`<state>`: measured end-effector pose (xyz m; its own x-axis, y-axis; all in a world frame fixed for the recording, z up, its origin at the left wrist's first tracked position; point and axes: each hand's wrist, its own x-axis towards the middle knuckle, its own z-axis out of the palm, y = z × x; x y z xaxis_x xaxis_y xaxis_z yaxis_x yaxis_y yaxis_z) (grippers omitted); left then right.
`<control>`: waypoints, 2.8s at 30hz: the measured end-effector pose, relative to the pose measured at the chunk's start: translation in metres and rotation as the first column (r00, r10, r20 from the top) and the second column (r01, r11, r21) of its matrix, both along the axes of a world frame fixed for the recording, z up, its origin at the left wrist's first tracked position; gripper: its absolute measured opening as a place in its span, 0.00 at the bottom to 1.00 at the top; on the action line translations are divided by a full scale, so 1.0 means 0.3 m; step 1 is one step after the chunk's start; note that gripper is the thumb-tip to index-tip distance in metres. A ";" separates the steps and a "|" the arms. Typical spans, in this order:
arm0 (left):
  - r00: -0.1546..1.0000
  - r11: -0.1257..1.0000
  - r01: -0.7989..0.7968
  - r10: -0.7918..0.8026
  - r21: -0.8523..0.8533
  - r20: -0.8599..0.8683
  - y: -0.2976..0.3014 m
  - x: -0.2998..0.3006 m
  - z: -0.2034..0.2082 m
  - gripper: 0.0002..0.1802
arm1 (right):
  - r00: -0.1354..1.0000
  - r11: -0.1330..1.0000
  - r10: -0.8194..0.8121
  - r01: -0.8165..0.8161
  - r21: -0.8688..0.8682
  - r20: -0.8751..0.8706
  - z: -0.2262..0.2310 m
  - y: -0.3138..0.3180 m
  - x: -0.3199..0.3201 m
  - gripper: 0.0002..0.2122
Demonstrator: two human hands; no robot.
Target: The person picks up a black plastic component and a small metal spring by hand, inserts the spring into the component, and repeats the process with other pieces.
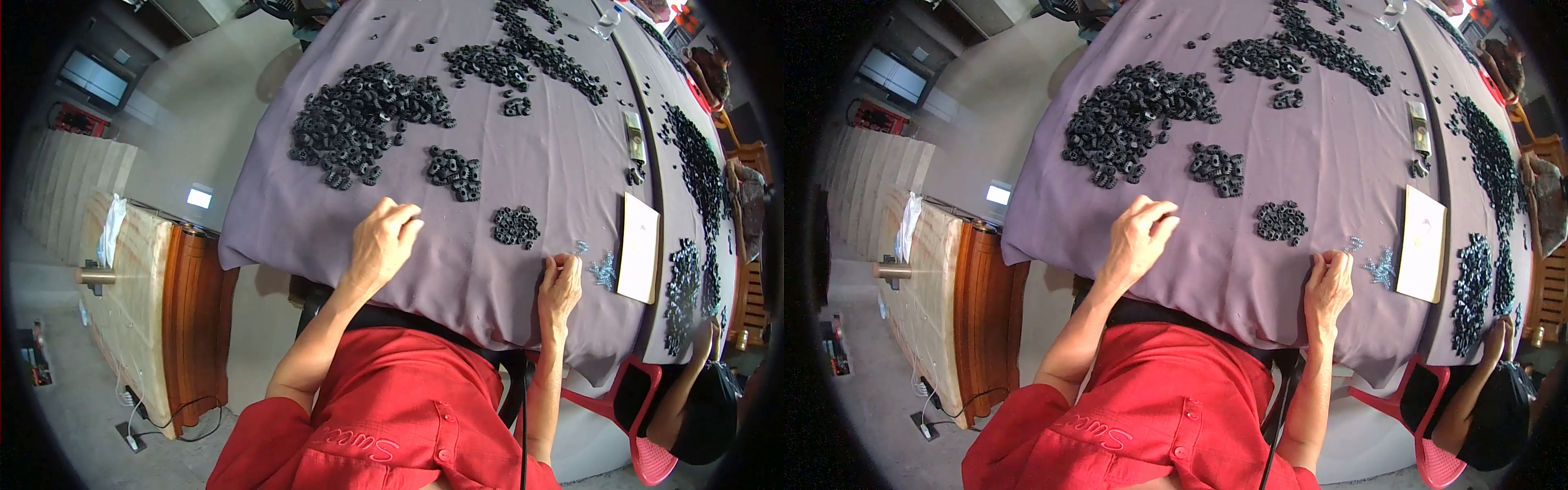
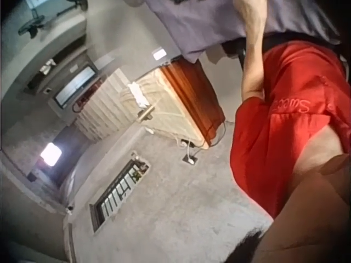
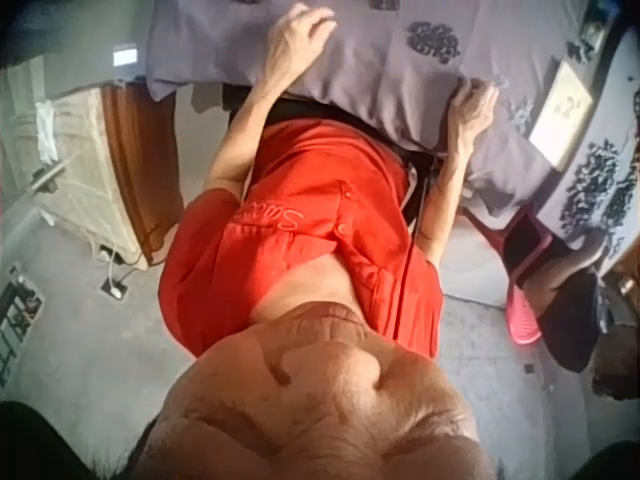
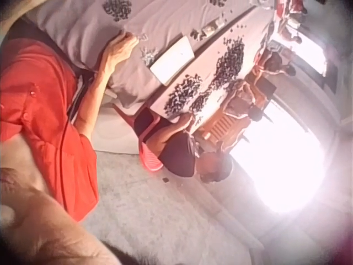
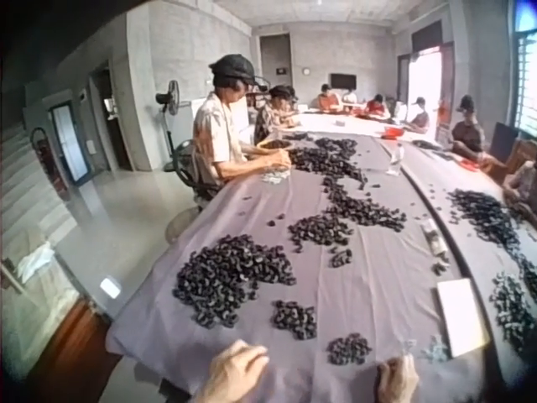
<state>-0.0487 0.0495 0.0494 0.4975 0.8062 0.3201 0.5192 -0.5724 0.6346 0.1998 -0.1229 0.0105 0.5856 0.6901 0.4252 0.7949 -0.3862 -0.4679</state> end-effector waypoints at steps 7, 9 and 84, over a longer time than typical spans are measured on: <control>0.976 0.995 -0.100 0.102 0.019 -0.195 0.026 -0.089 -0.064 0.14 | 1.000 1.000 0.006 -0.006 0.013 -0.006 -0.005 0.007 -0.009 0.05; 0.977 0.994 -0.109 0.107 0.001 -0.186 0.028 -0.082 -0.065 0.14 | 0.999 0.999 0.013 -0.012 0.035 -0.034 0.001 0.005 -0.007 0.06; 0.865 0.890 0.377 -0.239 -0.256 0.442 -0.108 0.235 -0.144 0.11 | 0.566 0.925 0.334 -0.044 0.377 -0.754 0.004 0.169 -0.234 0.07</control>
<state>0.0219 0.0170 0.0061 0.6275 0.7232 0.2884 0.0224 -0.3870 0.9218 0.1296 -0.0723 0.0118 0.6508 0.7577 0.0476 0.0814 -0.0073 -0.9967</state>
